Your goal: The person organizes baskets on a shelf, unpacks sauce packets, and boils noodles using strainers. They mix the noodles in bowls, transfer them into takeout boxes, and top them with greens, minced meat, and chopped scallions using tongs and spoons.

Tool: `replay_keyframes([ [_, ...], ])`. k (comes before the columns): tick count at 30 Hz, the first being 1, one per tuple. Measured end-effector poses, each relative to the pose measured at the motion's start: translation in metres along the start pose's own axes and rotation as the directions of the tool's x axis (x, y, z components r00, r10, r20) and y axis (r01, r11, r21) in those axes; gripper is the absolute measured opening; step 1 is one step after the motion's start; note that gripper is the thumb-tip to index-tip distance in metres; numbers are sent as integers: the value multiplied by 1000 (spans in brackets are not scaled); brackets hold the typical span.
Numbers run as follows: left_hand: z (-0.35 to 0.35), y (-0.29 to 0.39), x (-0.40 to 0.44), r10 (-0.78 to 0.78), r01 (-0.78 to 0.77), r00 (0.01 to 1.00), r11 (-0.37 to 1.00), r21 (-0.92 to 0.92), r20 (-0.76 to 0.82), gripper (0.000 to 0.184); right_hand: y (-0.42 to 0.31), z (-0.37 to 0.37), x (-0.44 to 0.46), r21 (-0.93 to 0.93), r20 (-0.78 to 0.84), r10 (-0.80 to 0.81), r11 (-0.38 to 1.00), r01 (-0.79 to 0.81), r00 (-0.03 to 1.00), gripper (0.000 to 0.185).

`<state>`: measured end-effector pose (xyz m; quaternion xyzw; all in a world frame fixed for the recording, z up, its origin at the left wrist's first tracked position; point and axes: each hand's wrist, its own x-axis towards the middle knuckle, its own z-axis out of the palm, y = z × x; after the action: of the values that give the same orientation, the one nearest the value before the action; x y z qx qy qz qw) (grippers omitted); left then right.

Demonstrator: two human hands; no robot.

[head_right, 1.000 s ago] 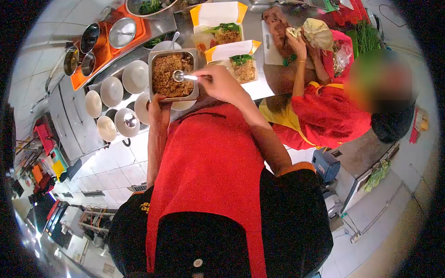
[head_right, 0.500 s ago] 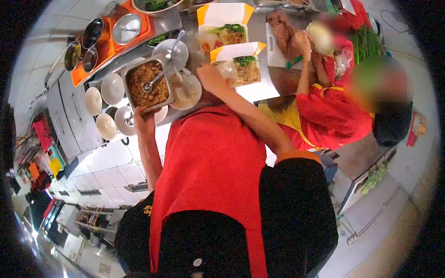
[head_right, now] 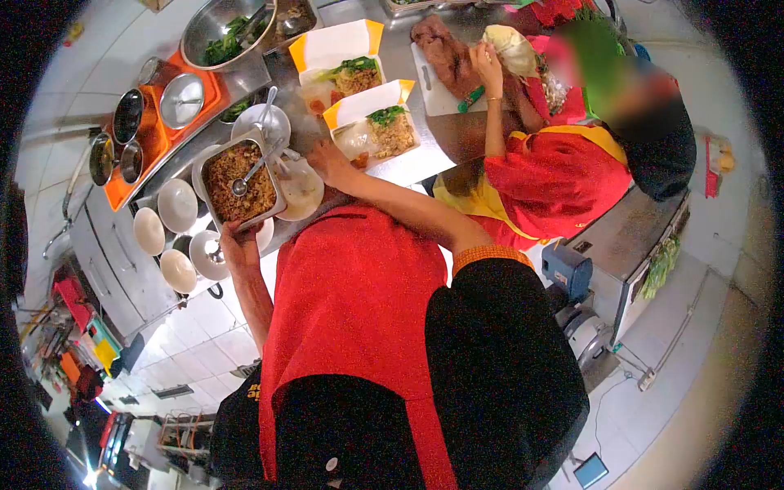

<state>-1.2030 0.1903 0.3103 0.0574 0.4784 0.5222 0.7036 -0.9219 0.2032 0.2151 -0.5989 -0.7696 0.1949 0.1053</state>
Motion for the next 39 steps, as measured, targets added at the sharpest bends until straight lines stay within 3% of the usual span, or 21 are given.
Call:
replay_keyframes([
  [2, 9, 1, 0, -28, 28, 1000, 999, 20, 4, 41, 0, 13, 9, -291, 94, -17, 956, 44, 995, 20],
  [6, 0, -4, 20, -70, 67, 997, 995, 69, 38, 40, 7, 29, 13, -258, 11, -79, 963, 79, 997, 20],
  [8, -5, -4, 25, -106, 99, 993, 989, 109, 55, 35, 17, 33, 11, -71, -146, -150, 987, 141, 978, 23],
  [10, -14, -9, 29, -14, 5, 999, 980, 200, 47, 34, -8, -25, -5, 222, -381, 3, 971, 88, 925, 22],
  [11, 6, -4, 20, -43, 39, 999, 987, 158, 23, 34, -6, -37, -8, 239, -266, 73, 971, -7, 961, 22],
  [12, 24, 3, 6, -75, 75, 997, 990, 117, -5, 33, -15, -61, -18, 283, -253, 208, 950, -133, 945, 19],
  [13, -6, 6, 21, -103, 80, 980, 987, 139, 167, 17, -12, -84, -24, 411, -290, 239, 905, -105, 927, 20],
  [14, 6, 10, 15, -88, 62, 990, 974, 219, 113, 15, -6, -100, -33, 533, -323, 270, 844, -62, 907, 24],
  [15, 20, 16, 7, -73, 53, 996, 953, 299, 59, 13, 6, -106, -43, 529, -326, 278, 846, -69, 903, 24],
  [16, 31, 21, 4, -133, 110, 985, 975, 192, 108, 13, 19, -113, -52, 537, -327, 334, 835, -117, 884, 26],
  [18, 55, 17, 7, -93, 91, 996, 990, 111, 17, 13, 38, -121, -70, 552, -248, 473, 786, -278, 846, 27],
  [20, 42, 24, 29, -236, 231, 962, 972, 51, 140, 21, 75, -99, -81, 534, -231, 427, 807, -253, 874, 20],
  [21, 68, 27, 25, -176, 161, 976, 980, 114, 130, 20, 89, -101, -85, 575, -222, 430, 783, -239, 875, 20],
  [23, 147, 23, 0, -104, 78, 983, 983, 169, 150, 17, 89, -126, -88, 596, -435, 464, 791, -139, 772, 17],
  [24, 175, 23, -3, -94, 66, 978, 986, 155, 184, 17, 92, -138, -93, 565, -408, 510, 792, -230, 757, 16],
  [25, 182, 22, 9, -143, 108, 976, 974, 197, 167, 17, 98, -150, -96, 624, -384, 519, 756, -200, 764, 14],
  [26, 189, 20, 21, -197, 157, 969, 958, 241, 151, 17, 97, -165, -96, 682, -285, 634, 661, -312, 719, 11],
  [29, 258, 14, 32, -177, 142, 953, 978, 153, 246, 26, 120, -194, -93, 641, -380, 626, 709, -294, 681, 8],
  [31, 289, 0, 63, -176, 149, 954, 981, 124, 243, 24, 131, -222, -86, 732, -396, 717, 624, -274, 573, 8],
  [36, 374, -37, 124, -136, 130, 955, 991, 39, 264, 8, 202, -237, -40, 686, -547, 600, 721, -98, 584, 11],
  [39, 407, -68, 176, -157, 164, 964, 986, -14, 216, 7, 245, -227, -6, 918, -335, 732, 394, 33, 593, 14],
])
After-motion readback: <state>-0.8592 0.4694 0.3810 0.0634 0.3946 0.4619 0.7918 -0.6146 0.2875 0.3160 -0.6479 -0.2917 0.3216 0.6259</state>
